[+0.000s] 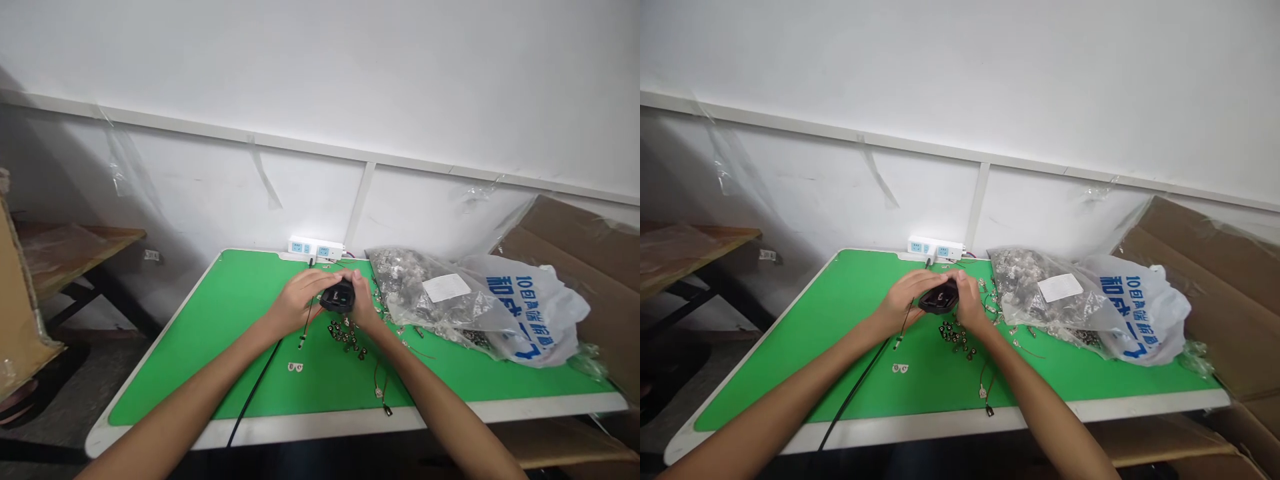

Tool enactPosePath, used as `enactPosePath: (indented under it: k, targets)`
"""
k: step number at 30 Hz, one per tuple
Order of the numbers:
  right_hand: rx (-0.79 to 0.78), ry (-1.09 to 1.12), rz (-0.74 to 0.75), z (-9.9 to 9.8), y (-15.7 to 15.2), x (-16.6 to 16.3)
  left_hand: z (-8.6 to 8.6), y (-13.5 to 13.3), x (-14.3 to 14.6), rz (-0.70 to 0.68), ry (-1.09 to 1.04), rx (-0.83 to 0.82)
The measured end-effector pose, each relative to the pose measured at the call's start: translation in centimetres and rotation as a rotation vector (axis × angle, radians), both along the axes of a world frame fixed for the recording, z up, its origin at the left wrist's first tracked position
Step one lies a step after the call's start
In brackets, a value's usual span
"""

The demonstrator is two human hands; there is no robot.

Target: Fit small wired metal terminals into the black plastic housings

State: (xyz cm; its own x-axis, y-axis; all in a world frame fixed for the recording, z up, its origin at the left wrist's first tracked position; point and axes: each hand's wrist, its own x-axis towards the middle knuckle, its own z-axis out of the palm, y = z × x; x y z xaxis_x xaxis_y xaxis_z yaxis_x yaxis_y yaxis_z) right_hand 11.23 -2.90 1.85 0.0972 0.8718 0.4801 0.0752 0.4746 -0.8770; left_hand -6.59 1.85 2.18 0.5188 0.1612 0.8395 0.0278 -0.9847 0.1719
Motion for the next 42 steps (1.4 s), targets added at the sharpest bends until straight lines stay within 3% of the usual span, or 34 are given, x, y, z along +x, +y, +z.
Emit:
enactPosePath:
  k: [6, 11, 15, 19, 24, 28, 31, 35, 39, 42]
  targets:
    - [0.043, -0.053, -0.024, -0.3, -0.4, -0.4, 0.2, -0.4, 0.0, -0.013, -0.057, 0.060]
    - [0.044, -0.062, -0.047, -1.4, -0.5, -0.9, 0.5, -1.0, 0.1, -0.008, -0.079, -0.022]
    - [-0.022, -0.089, 0.012, -0.9, -0.2, -0.5, 0.6, -0.6, 0.2, -0.021, -0.088, -0.111]
    - [-0.122, -0.110, 0.093, 0.9, 0.6, 0.9, 0.5, -0.2, 0.5, 0.042, -0.147, -0.370]
    - [-0.285, -0.302, 0.021, 2.5, 1.5, 4.4, 0.0, 0.6, 0.7, 0.069, -0.408, -0.837]
    - [-0.382, -0.673, 0.165, 3.1, 1.4, 7.3, -0.2, 1.5, 0.6, 0.024, -0.548, -0.971]
    - [-0.437, -0.881, 0.171, 3.2, 1.4, 8.5, -0.2, 1.8, 0.7, -0.020, -0.580, -1.079]
    - [-0.489, -0.987, 0.196, 3.1, 1.4, 8.5, -0.4, 1.8, 1.0, -0.059, -0.602, -1.278]
    - [-0.557, -1.022, 0.334, 3.0, 1.0, 7.4, -0.4, 1.7, 1.2, -0.007, -0.561, -1.411]
    - [-0.558, -1.056, 0.357, 3.2, 0.5, 6.5, -0.3, 1.8, 1.1, 0.032, -0.518, -1.474]
